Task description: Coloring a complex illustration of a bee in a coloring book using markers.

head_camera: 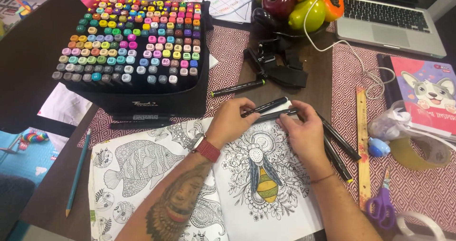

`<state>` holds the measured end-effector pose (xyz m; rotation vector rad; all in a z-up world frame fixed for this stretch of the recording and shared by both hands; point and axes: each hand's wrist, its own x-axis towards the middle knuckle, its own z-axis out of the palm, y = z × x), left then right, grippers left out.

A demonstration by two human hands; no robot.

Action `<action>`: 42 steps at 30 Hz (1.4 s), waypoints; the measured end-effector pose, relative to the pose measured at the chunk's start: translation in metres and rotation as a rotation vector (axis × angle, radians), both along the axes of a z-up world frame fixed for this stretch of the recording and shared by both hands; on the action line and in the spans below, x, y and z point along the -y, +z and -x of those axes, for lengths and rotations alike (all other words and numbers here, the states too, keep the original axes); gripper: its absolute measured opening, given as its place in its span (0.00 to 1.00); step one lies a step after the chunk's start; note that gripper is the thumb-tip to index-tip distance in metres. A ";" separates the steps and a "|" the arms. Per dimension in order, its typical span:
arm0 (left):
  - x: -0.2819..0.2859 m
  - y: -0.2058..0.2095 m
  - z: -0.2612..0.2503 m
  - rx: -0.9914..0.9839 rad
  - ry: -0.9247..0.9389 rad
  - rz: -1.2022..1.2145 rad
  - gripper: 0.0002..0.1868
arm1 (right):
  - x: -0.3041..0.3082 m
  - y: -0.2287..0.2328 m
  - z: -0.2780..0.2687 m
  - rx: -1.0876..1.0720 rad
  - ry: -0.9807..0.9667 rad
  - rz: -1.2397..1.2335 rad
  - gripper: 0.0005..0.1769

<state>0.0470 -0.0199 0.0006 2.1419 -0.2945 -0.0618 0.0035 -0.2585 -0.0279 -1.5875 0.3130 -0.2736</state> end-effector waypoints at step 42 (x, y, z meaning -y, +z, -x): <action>-0.010 -0.060 -0.047 0.376 0.343 -0.279 0.12 | -0.016 -0.003 0.011 0.193 0.278 0.821 0.10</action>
